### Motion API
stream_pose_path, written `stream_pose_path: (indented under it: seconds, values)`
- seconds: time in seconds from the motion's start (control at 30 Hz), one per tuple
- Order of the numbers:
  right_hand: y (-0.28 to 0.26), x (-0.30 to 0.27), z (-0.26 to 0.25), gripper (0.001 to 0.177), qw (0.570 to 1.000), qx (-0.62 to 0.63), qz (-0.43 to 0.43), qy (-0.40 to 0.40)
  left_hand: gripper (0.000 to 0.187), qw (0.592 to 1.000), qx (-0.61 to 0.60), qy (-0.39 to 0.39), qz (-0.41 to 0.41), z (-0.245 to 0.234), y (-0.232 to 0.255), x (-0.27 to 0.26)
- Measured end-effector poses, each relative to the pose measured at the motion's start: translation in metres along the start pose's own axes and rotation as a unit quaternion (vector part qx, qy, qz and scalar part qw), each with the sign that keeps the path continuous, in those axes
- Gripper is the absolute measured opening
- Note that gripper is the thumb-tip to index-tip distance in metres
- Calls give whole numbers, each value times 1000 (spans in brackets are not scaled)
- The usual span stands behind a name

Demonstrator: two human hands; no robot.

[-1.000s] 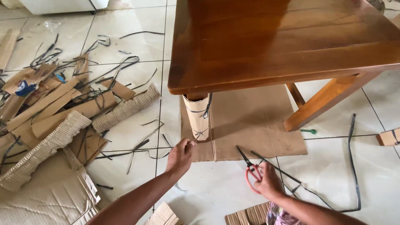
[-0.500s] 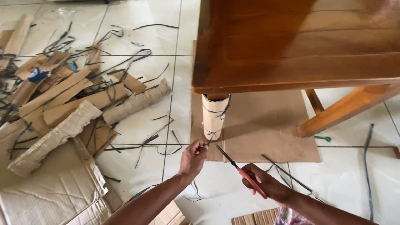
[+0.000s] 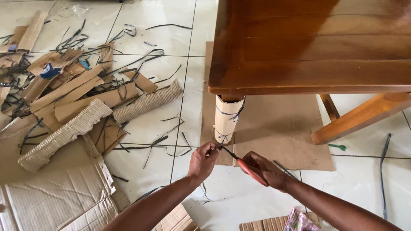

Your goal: Wrapping a chair leg with cardboard and securing it with plastic ties

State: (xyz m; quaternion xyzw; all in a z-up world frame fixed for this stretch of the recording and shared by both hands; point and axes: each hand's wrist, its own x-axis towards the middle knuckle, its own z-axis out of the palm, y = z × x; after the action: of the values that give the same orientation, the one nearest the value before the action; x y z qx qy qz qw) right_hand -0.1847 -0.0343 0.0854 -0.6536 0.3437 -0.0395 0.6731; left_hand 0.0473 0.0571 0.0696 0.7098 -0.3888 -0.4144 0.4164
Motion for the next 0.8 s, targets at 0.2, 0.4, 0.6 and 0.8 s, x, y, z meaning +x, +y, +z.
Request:
stream_pose_path:
  seconds: [0.2,0.4,0.6,0.8]
  values:
    - [-2,2,-5,18,1000,4,22,6,15,999,31,19,19,-2,-6,3]
    - [3,-3,-3,16,1000,11,1,-24,17,1000,5,-6,-4,-6,-8,-9]
    - [52,6,4,20,997,-53,46,4,13,984,-161,-48,-60,-14,-14,-13]
    - [150,2,-1,33,957,-284,-25,-57,14,965,-227,-82,-103,-18,-4,-18]
